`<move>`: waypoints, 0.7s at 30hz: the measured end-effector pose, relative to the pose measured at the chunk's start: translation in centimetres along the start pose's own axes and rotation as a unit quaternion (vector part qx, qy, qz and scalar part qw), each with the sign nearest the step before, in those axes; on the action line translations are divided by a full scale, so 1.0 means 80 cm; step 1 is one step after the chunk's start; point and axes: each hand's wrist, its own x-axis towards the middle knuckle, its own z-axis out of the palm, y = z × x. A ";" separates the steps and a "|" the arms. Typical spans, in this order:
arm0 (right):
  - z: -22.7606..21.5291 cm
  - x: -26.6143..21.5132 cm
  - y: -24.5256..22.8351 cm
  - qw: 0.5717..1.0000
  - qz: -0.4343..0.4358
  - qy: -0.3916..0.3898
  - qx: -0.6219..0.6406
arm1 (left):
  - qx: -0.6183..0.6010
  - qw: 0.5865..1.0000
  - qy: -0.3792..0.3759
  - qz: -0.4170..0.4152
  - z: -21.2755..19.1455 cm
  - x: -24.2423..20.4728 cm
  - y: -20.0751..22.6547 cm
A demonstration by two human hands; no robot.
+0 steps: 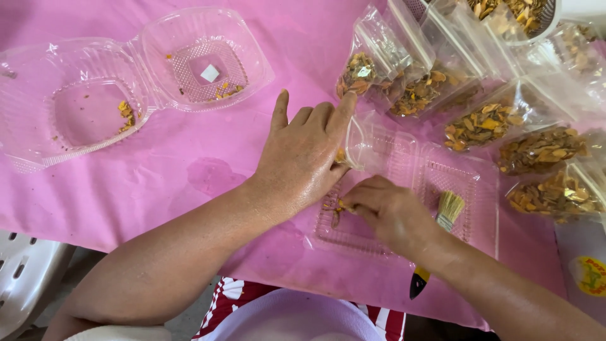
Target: Sorting and packaging dried tea leaves into plastic containers using hands and a brush.
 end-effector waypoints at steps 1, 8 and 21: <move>-0.018 0.008 -0.015 1.000 -0.002 0.000 -0.001 | 0.001 1.000 0.002 -0.001 0.001 0.000 0.000; -0.114 0.022 -0.067 0.966 0.196 0.161 0.058 | -0.115 0.992 -0.041 -0.018 -0.003 0.004 0.003; -0.073 0.035 -0.087 0.962 0.044 0.262 0.067 | -0.243 0.969 -0.032 -0.036 0.017 0.000 0.011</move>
